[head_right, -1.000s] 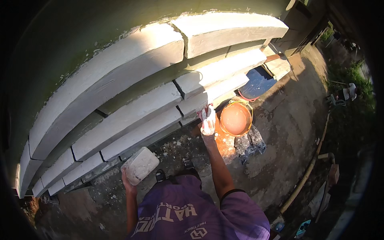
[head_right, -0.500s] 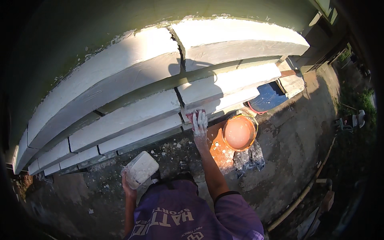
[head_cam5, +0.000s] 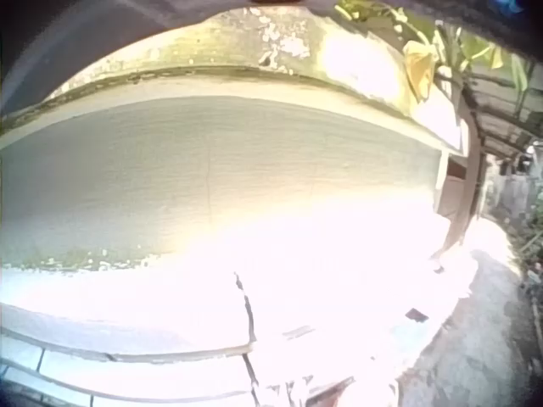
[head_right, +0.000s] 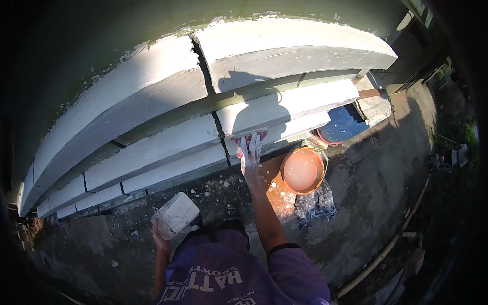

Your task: Applying and smoothing white plaster or putty onto a horizontal concrete wall segment.

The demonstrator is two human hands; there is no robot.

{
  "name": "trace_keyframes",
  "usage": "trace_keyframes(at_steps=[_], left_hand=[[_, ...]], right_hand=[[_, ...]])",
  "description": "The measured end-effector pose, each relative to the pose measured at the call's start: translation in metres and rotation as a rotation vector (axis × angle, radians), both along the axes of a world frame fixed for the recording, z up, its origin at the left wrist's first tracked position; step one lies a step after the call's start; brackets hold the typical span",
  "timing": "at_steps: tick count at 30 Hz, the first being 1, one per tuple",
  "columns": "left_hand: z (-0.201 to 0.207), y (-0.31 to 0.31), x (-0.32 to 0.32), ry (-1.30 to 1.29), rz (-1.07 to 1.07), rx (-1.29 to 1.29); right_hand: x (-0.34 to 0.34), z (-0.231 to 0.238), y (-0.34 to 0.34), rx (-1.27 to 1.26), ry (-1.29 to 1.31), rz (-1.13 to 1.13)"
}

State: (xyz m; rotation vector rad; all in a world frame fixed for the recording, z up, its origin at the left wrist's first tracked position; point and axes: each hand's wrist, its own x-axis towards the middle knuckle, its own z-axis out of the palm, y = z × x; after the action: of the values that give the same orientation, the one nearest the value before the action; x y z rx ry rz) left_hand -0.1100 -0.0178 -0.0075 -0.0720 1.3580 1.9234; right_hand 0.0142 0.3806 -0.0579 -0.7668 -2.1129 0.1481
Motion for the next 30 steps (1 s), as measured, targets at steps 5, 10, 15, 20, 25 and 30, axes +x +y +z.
trace_keyframes(at_steps=[5, 10, 15, 20, 25, 30], left_hand=[[0.009, 0.004, 0.006, -0.013, 0.010, -0.028], [0.016, 0.009, 0.007, -0.072, 0.014, 0.016], [0.021, 0.015, 0.010, -0.020, -0.011, 0.019], [0.009, 0.011, 0.010, 0.014, 0.004, -0.020], [0.026, 0.015, 0.017, -0.037, -0.010, 0.049], [0.027, 0.013, 0.017, -0.025, -0.029, 0.048]], right_hand=[[0.020, -0.041, -0.030, -0.090, -0.082, 0.071], [0.020, -0.022, -0.036, 0.039, 0.013, 0.009], [-0.005, 0.042, -0.023, 0.072, -0.012, -0.006], [0.001, 0.013, -0.027, 0.052, -0.008, 0.059], [0.029, 0.003, -0.047, 0.049, -0.067, 0.060], [0.023, 0.052, -0.022, 0.141, 0.033, -0.050]])
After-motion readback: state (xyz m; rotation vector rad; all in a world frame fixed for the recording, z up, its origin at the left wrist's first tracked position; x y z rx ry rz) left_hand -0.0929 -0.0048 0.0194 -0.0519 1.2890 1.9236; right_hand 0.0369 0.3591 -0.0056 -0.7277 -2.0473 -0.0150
